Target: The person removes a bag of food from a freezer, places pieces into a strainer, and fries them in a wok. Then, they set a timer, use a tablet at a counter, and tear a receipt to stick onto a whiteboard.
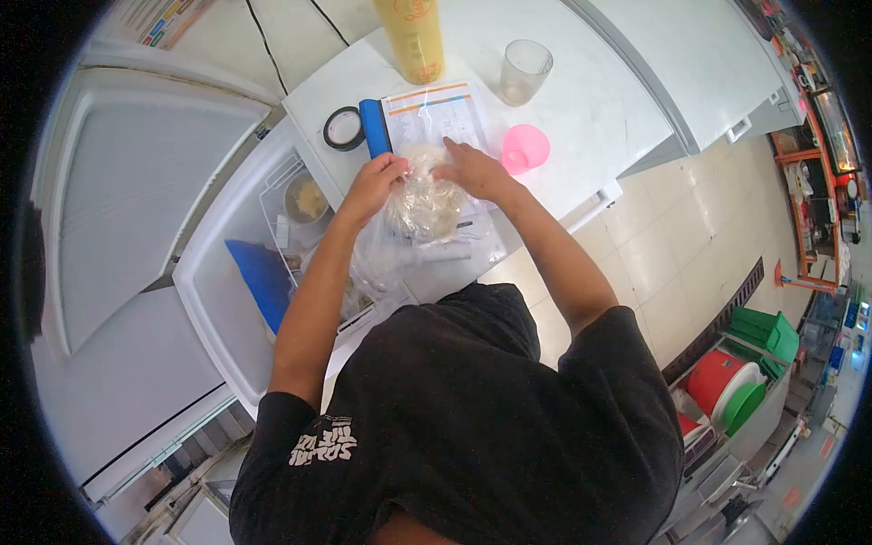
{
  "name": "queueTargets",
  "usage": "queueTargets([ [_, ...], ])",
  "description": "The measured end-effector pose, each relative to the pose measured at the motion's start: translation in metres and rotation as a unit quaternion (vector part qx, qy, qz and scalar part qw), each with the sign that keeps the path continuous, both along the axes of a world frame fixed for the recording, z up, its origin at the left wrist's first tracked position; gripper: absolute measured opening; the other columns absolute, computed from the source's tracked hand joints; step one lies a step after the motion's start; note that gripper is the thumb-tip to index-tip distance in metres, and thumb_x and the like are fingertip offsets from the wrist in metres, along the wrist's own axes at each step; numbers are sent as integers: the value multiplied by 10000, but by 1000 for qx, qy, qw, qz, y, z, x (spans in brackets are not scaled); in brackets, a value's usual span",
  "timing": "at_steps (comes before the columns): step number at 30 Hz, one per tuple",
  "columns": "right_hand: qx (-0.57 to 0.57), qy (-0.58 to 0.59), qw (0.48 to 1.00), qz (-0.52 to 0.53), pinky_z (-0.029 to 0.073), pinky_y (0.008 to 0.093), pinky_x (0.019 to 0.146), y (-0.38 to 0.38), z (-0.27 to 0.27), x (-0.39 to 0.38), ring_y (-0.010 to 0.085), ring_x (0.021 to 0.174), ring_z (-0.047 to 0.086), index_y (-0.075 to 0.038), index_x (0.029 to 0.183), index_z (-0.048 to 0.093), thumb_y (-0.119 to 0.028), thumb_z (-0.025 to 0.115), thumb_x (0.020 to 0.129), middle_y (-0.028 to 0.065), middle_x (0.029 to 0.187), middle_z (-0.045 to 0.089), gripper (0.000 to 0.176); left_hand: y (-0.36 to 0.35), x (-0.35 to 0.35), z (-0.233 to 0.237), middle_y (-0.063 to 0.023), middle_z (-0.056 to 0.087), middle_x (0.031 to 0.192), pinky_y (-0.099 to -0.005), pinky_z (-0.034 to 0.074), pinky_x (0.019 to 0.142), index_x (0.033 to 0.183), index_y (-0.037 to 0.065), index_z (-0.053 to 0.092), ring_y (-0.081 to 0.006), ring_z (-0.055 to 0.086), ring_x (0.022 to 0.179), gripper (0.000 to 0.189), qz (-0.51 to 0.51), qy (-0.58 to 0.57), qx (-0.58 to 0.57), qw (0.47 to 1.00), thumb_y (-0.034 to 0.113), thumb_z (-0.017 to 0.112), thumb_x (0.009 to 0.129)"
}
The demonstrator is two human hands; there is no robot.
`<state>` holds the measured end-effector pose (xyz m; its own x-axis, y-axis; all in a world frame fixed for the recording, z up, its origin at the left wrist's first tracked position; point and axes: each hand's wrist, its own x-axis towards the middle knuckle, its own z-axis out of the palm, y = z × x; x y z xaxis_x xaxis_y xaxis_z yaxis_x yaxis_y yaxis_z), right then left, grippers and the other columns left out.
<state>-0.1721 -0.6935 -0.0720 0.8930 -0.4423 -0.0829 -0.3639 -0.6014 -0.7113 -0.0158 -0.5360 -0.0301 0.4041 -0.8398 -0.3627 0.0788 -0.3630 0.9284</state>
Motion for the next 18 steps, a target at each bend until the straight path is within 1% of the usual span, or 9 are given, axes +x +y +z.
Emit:
queueTargets([
  [2,-127,-105,986,19,454,400,952,11,6,-1,357,1146,547,-62,1343,461,-329,665,849,201,1229,575,598,4,7,-22,9,563,808,-234,405,712,870,46,577,-85,485,738,215,14,17,-11,1000,240,545,956],
  [3,-137,-105,984,39,472,402,905,10,8,2,345,1096,571,-71,1281,507,-299,652,857,181,1173,599,503,5,7,-23,10,560,808,-238,411,706,862,42,569,-87,487,739,228,21,26,-15,999,248,545,957],
  [5,-154,-103,979,79,507,406,811,11,6,4,321,997,618,-87,1157,598,-240,625,875,140,1062,648,322,9,5,-26,-8,560,823,-265,435,710,884,35,539,-121,514,760,265,7,-41,12,999,287,616,912],
  [8,-96,-155,983,4,511,410,710,13,-11,8,310,858,648,-55,973,644,-191,605,887,120,915,674,166,13,-12,-8,-43,556,844,-307,463,723,929,34,490,-172,543,796,402,-28,-236,47,970,333,732,811],
  [9,-76,-163,984,-13,509,405,698,13,-7,9,309,826,651,-54,966,647,-189,606,890,126,883,672,161,14,-17,-4,-56,553,851,-321,471,729,946,36,474,-189,551,809,464,-39,-314,58,947,346,772,772],
  [12,6,-187,980,-72,505,386,668,15,-1,11,288,752,661,-42,939,649,-178,600,901,135,829,673,149,16,-19,-20,-96,543,843,-364,458,665,928,69,433,-258,559,758,553,1,-338,18,941,354,829,668],
  [15,79,-213,965,-132,504,359,654,17,-4,8,236,730,667,-23,940,643,-156,574,918,127,840,682,152,24,-17,-18,-83,541,879,-367,465,706,919,76,441,-263,571,816,517,-40,-325,48,944,328,817,669],
  [17,75,-224,958,-165,502,339,654,13,-16,7,203,724,665,-22,994,642,-146,546,931,130,826,683,170,31,-15,-23,-92,553,932,-366,469,779,959,65,450,-256,577,867,517,-89,-401,49,910,284,820,672],
  [18,188,-215,934,-216,504,331,669,6,-21,6,206,741,666,-21,1039,631,-150,537,933,135,825,684,192,34,-17,-26,-96,558,958,-365,471,815,979,60,454,-252,580,892,519,-116,-437,50,891,262,821,673],
])
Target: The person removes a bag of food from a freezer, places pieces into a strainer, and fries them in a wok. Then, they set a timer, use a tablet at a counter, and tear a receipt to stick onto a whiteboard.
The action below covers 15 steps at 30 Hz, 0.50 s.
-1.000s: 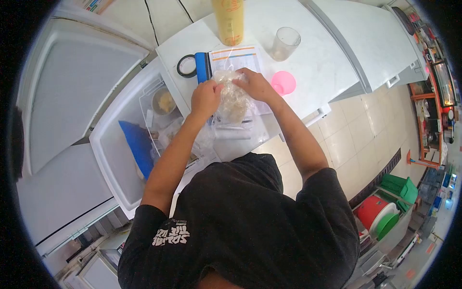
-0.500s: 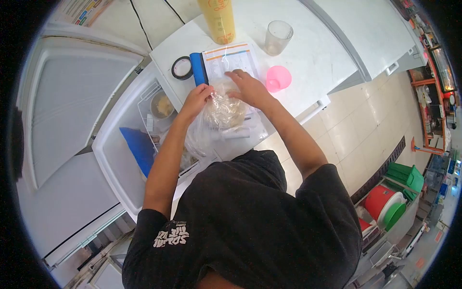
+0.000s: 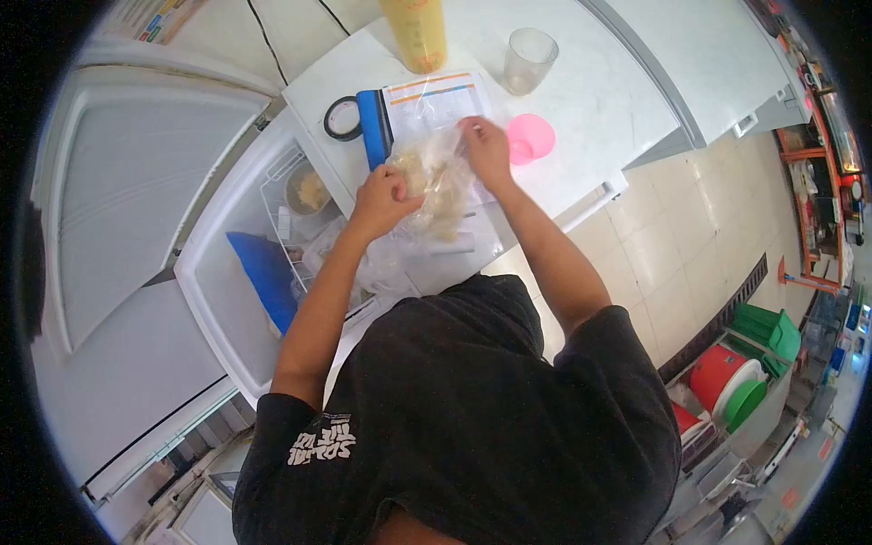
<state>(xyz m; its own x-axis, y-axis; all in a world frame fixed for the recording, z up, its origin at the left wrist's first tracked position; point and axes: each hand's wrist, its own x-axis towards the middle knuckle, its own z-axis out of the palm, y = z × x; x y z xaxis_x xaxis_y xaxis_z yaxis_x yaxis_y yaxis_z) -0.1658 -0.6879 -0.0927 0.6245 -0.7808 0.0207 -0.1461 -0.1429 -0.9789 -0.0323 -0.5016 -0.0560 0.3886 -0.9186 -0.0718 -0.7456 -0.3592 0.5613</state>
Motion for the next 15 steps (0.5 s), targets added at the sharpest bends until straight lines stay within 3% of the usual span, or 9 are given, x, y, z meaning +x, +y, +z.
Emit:
queueTargets([
  [2,242,-28,968,-53,507,315,700,-20,-6,2,212,776,667,-19,1129,609,-156,518,938,145,822,685,252,7,-3,-2,-95,570,977,-375,464,836,974,63,479,-255,585,923,485,-27,-16,-27,999,247,810,672],
  [3,216,-8,976,-25,508,318,711,-19,-2,2,232,793,667,-19,1156,588,-171,523,934,150,838,684,277,9,-3,-2,-94,575,987,-380,460,846,971,65,491,-256,587,939,468,-40,-24,-41,998,240,804,671],
  [5,164,33,985,36,509,323,734,-16,17,3,273,828,665,-17,1209,548,-200,534,925,161,870,683,337,6,-2,5,-95,583,1007,-389,456,855,954,67,515,-254,590,952,427,-11,69,-65,995,248,793,684],
  [6,106,33,993,46,510,333,740,-13,24,2,289,843,663,-13,1199,540,-204,557,909,161,892,681,348,4,-3,9,-96,587,1017,-393,454,859,945,69,527,-252,592,958,407,2,117,-76,990,251,787,690],
  [8,-15,33,997,62,513,352,751,-8,36,1,320,872,658,-4,1181,523,-212,602,876,162,934,678,377,1,-5,15,-94,595,1025,-396,454,849,944,71,546,-251,594,980,410,12,106,-42,993,288,787,693],
  [10,-207,52,976,46,514,342,783,2,45,-5,306,884,657,-9,1143,512,-177,635,850,158,963,665,360,-12,-11,26,-85,599,1009,-427,436,839,964,80,559,-256,592,985,409,44,82,-9,996,321,767,707],
  [12,-244,106,962,57,518,341,795,5,45,-8,301,897,658,-11,1141,494,-142,660,828,156,987,658,378,-31,-28,38,-68,599,967,-485,401,831,1003,97,566,-266,586,974,407,99,49,28,993,352,728,731],
  [14,-129,194,968,92,524,350,788,0,32,-11,304,909,661,-11,1176,471,-108,675,811,154,1004,655,430,-41,-36,27,-76,610,956,-476,398,827,955,91,580,-262,587,959,322,70,-75,33,994,347,681,787],
  [15,-39,136,988,56,527,356,779,-7,21,-12,305,913,662,-11,1170,473,-102,672,811,151,1006,654,420,-44,-38,18,-80,615,950,-472,397,825,931,88,587,-259,588,952,290,54,-138,34,988,344,658,815],
])
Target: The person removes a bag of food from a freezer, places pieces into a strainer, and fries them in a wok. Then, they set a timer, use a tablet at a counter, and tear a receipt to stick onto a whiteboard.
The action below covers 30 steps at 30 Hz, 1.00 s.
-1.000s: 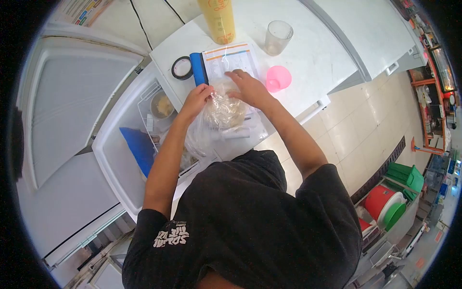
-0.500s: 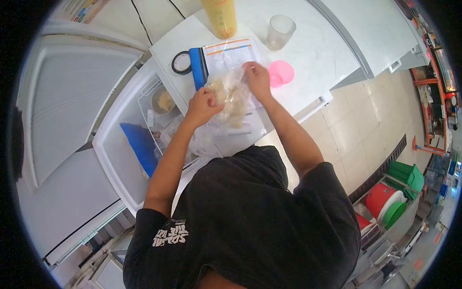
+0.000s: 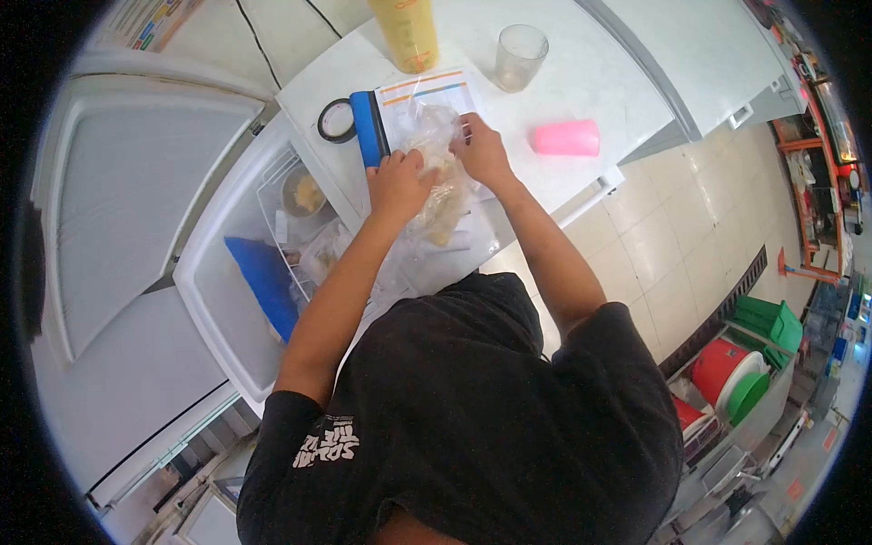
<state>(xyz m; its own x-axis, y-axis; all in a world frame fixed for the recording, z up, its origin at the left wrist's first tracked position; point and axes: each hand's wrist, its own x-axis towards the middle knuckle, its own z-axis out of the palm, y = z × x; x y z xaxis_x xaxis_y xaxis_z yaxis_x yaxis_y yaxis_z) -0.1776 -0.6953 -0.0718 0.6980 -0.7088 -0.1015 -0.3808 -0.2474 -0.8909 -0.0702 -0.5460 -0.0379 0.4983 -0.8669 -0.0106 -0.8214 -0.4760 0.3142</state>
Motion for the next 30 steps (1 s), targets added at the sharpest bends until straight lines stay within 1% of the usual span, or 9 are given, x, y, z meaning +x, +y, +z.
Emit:
queueTargets([
  [3,243,-168,945,-141,525,363,772,-23,-16,-9,265,890,655,-15,1131,488,-64,646,812,125,976,650,360,0,11,-30,-104,619,873,-443,428,754,851,67,570,-269,602,848,206,57,58,-118,990,269,606,877],
  [7,-140,-122,968,-166,492,311,819,-27,-13,-21,197,846,609,-15,1041,558,-10,612,785,85,910,645,261,14,19,-30,-127,580,723,-399,447,606,841,37,522,-312,579,647,184,123,224,-228,940,200,571,912],
  [11,-53,-158,986,4,489,300,787,3,30,-30,187,824,620,9,812,628,-24,616,759,80,830,649,64,19,17,-33,-142,583,738,-407,452,621,903,32,505,-329,582,665,158,138,218,-233,938,183,549,926],
  [14,-230,-58,971,35,485,356,787,18,24,-26,277,841,614,-7,873,624,-91,678,779,112,875,626,137,12,17,-34,-165,588,801,-426,465,670,1003,29,493,-360,586,715,146,108,199,-229,947,152,525,932],
  [17,-303,-47,915,-263,454,413,870,-8,10,-63,308,956,576,-18,953,618,-204,717,768,155,972,604,280,16,24,-20,-202,520,1090,-417,415,900,1168,19,468,-353,527,1035,296,-25,90,-217,972,72,535,885],
  [20,-209,178,813,-513,364,482,980,-63,-17,-119,440,1151,428,64,1310,373,-582,772,665,321,1270,397,996,14,12,7,-192,512,1103,-414,400,921,1159,38,493,-331,527,1043,321,-53,-107,-229,966,20,539,842],
  [21,-242,263,751,-556,418,451,944,-80,-41,-129,399,1124,497,65,1251,456,-580,788,648,286,1221,493,943,7,11,9,-166,528,1109,-420,389,934,1146,46,508,-316,520,1066,317,-117,-83,-207,968,27,552,832],
  [26,45,50,931,-358,484,379,759,-119,-35,-169,302,850,603,-5,845,616,-448,819,675,183,936,638,516,-45,20,-1,-50,611,1112,-446,348,973,1098,89,597,-256,507,1139,292,-287,-49,-85,953,114,616,807],
  [30,-247,62,920,-297,484,395,803,-125,-6,-172,310,1031,553,-20,818,599,-319,812,711,198,1114,590,382,-70,39,-8,-66,641,1029,-441,350,960,994,98,675,-264,543,1053,211,-302,-97,29,948,217,617,829],
])
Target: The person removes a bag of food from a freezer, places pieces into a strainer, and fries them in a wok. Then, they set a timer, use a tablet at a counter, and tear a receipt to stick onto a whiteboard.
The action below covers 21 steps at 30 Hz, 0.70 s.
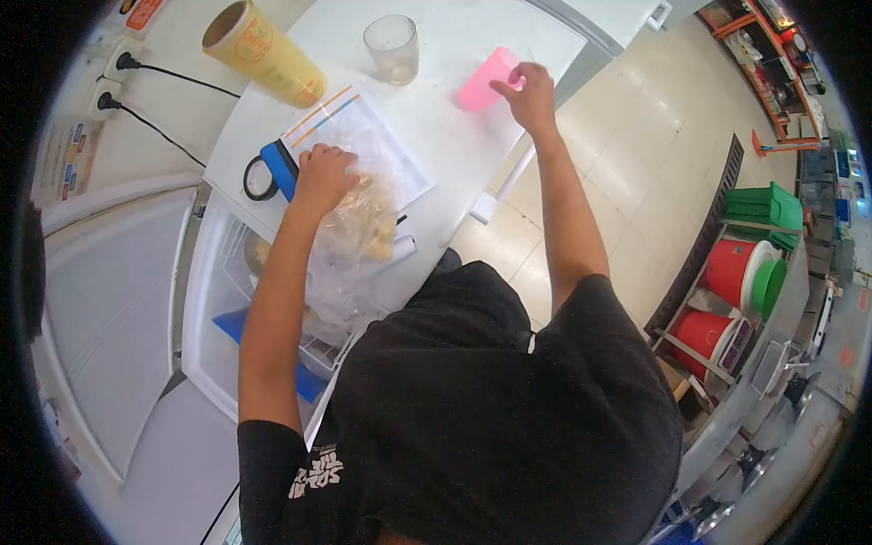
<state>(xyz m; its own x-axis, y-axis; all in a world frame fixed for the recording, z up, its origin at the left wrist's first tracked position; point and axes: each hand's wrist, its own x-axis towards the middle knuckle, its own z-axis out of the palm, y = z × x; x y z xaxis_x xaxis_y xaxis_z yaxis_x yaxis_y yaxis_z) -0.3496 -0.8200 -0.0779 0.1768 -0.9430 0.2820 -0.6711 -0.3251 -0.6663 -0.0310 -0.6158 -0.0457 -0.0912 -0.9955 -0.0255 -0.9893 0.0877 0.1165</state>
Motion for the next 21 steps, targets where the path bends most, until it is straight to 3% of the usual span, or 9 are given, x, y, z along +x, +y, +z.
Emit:
queueTargets([
  [2,-128,52,990,17,491,409,819,2,4,5,307,1130,509,-28,827,599,-260,798,737,196,1212,549,319,-5,7,3,-76,651,982,-444,347,953,919,97,702,-268,547,1030,208,7,14,52,999,267,612,841],
  [7,-101,128,982,98,451,442,944,18,-1,18,365,1202,447,-51,963,603,-179,792,723,165,1324,462,331,-4,22,25,-102,672,853,-451,389,886,811,64,704,-285,574,963,268,22,101,43,994,310,608,856],
  [11,-224,109,968,-1,438,416,948,47,24,44,317,1183,473,-38,1053,560,-201,814,693,125,1276,496,470,10,27,54,-174,643,775,-439,445,743,801,16,671,-349,596,800,316,83,188,76,976,313,581,866],
  [14,-52,-174,969,165,430,391,953,109,65,95,307,1089,543,-60,1060,558,-252,847,672,126,1087,584,520,22,27,66,-209,617,744,-440,448,665,795,-10,647,-374,593,720,351,118,233,83,962,316,557,889],
  [15,-60,-191,950,239,426,392,959,135,75,113,312,1109,531,-55,1066,552,-265,850,667,140,1133,564,540,24,23,73,-212,613,740,-441,443,655,792,-15,641,-374,591,706,364,123,249,97,956,321,549,897],
  [17,-59,-96,945,309,421,422,978,169,99,140,340,1193,483,-61,1177,480,-264,848,640,208,1243,498,683,28,19,79,-211,605,723,-434,436,639,789,-20,633,-365,583,679,388,140,268,115,946,334,536,912],
  [18,-61,32,944,323,442,423,956,172,98,145,356,1129,538,-62,1202,449,-212,813,667,217,1183,544,664,31,18,81,-206,602,710,-427,434,633,789,-21,631,-356,577,668,398,153,273,120,942,342,531,919],
  [20,209,27,901,379,467,410,920,159,85,151,378,1007,600,-67,1209,441,-158,754,719,199,1024,616,589,36,22,80,-192,596,683,-412,429,618,783,-23,626,-330,563,641,427,172,289,126,933,364,524,931],
  [21,217,3,893,394,476,401,881,151,82,153,363,949,610,-68,1204,445,-152,740,733,187,971,625,562,40,29,74,-183,594,669,-402,426,610,778,-25,623,-313,554,625,444,180,300,125,928,378,521,935],
])
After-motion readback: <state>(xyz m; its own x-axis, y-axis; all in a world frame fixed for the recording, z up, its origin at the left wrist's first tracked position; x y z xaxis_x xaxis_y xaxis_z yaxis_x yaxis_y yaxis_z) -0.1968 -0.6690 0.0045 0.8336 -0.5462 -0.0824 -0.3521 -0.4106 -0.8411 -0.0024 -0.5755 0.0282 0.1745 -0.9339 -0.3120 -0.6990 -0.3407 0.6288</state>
